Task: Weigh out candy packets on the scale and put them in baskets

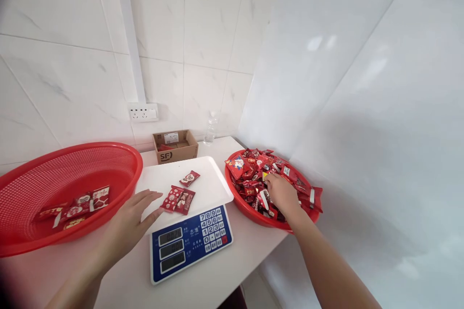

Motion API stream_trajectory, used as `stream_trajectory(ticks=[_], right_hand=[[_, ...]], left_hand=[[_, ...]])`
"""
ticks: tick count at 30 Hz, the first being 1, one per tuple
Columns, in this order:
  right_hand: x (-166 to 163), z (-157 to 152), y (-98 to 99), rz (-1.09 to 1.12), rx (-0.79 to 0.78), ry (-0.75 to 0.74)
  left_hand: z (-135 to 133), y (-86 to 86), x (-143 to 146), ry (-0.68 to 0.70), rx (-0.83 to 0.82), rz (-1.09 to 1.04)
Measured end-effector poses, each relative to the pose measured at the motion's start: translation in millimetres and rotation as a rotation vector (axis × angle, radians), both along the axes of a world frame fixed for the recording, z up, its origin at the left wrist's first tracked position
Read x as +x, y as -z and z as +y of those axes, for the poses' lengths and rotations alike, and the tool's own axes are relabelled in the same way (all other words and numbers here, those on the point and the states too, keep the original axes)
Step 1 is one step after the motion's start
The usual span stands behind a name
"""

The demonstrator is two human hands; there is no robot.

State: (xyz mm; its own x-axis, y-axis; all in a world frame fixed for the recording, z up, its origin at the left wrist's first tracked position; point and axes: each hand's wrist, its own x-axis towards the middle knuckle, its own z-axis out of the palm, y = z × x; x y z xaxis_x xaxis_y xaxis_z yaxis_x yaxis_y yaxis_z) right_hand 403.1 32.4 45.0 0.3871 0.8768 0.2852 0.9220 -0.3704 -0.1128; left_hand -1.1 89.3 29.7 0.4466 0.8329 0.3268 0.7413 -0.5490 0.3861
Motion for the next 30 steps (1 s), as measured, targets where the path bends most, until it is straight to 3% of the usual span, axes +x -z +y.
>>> stream_trajectory(ticks=[5,9,13,24,30], right_hand=[[8,-1,-12.5,0.056,0.110,0.052],[9,-11,-14.3,0.065,-0.024,0.099],[9,-17,-5.1,0.090,-0.126,0.015],[10,-15,-24.1,0.210,0.192,0.087],[4,-17,-25.3,0.272,0.215,0.042]], left_hand=[[1,-2.8,-3,-0.027,0.000,-0.027],[3,-2.6,-4,-0.038,0.023,-0.047],[5,-0.5,-6,-0.051,0.000,-0.054],[8,2.0,-9,-0.072,0.009,-0.057],[7,-1.0,-9,-0.065,-0.020,-0.035]])
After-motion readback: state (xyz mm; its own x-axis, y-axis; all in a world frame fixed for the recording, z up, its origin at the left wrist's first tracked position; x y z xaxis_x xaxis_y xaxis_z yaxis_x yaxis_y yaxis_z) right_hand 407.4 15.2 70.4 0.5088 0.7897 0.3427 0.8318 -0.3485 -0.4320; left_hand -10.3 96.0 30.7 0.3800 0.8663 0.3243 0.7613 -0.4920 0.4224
